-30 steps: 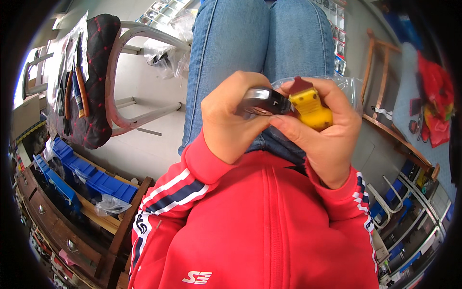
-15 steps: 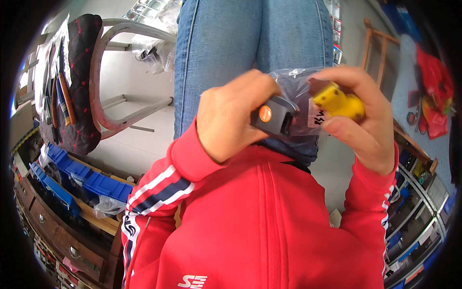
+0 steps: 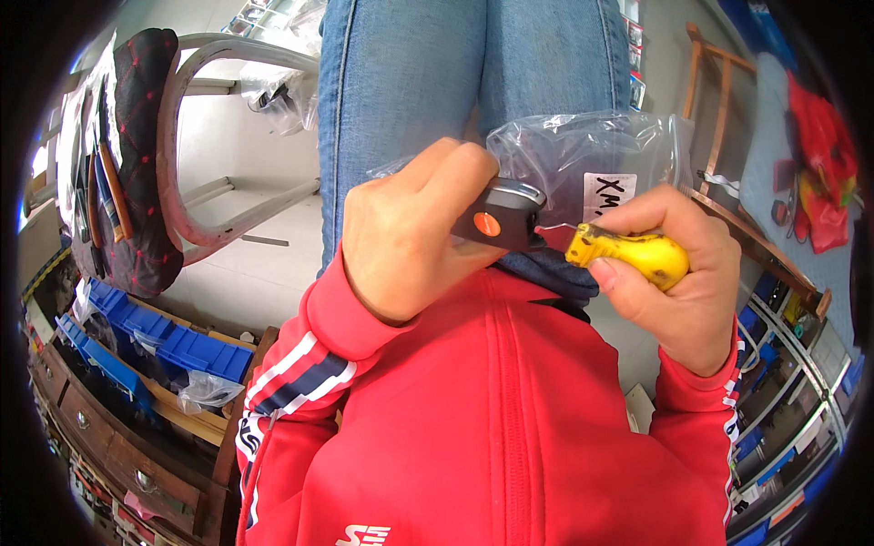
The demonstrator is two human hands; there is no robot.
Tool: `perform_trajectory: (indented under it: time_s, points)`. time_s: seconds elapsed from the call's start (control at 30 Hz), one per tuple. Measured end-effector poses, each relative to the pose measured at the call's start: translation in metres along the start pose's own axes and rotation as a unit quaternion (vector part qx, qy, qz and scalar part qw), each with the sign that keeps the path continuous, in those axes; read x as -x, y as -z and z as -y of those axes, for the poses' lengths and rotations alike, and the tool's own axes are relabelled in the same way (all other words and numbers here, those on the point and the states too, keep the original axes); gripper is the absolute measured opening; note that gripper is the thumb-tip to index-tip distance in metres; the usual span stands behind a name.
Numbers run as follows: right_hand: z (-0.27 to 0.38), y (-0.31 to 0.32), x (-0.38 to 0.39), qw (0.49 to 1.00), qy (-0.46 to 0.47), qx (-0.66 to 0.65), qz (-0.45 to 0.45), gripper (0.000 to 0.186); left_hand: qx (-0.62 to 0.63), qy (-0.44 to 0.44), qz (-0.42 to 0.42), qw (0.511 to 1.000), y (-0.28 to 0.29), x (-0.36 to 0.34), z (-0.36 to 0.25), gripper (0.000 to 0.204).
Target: The person sits on the floor and unpacks car key fobs from plastic bags. They use a yellow utility knife to pry open a fob, insert a small chip, and close it. They then label the bag with a marker and place the fob back inside.
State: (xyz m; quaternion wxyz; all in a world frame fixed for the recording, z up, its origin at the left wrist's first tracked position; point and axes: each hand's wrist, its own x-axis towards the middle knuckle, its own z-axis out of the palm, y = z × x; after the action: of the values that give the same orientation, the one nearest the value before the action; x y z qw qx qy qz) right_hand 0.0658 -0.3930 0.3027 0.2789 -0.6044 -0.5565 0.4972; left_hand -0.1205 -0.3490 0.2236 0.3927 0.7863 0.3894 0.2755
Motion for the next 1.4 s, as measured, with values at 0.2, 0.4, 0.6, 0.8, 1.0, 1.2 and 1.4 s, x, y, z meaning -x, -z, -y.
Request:
perform_trajectory:
  time_s: [0.2, 0.4, 0.6, 0.8, 1.0, 1.2, 1.4]
  points:
    - [-0.014, 0.002, 0.002, 0.996, -0.041, 0.022, 0.073, 0.012, -0.065, -0.043, 0.030, 0.997, -0.006, 0.008, 0.003, 0.026]
    - [-0.046, -0.016, 0.019, 0.986, -0.031, 0.079, 0.145, 0.012, -0.091, 0.004, 0.153, 0.984, -0.020, 0.037, -0.003, 0.027]
    - [-0.067, -0.031, 0.037, 0.984, -0.138, -0.053, 0.103, 0.015, -0.066, 0.042, 0.226, 0.971, -0.024, 0.051, 0.002, 0.027]
    - [-0.079, -0.040, 0.039, 0.996, -0.004, -0.013, 0.083, 0.014, -0.039, 0.055, 0.272, 0.960, -0.025, 0.052, 0.008, 0.024]
    - [-0.089, -0.039, 0.042, 0.994, 0.057, 0.034, 0.087, 0.015, -0.037, 0.067, 0.305, 0.949, -0.032, 0.051, 0.012, 0.021]
    - [-0.092, -0.040, 0.039, 0.983, 0.135, 0.082, 0.091, 0.016, 0.000, 0.080, 0.331, 0.940, -0.033, 0.049, 0.015, 0.019]
    - [-0.099, -0.037, 0.038, 0.966, 0.207, 0.115, 0.108, 0.016, 0.000, 0.095, 0.359, 0.929, -0.036, 0.048, 0.017, 0.021]
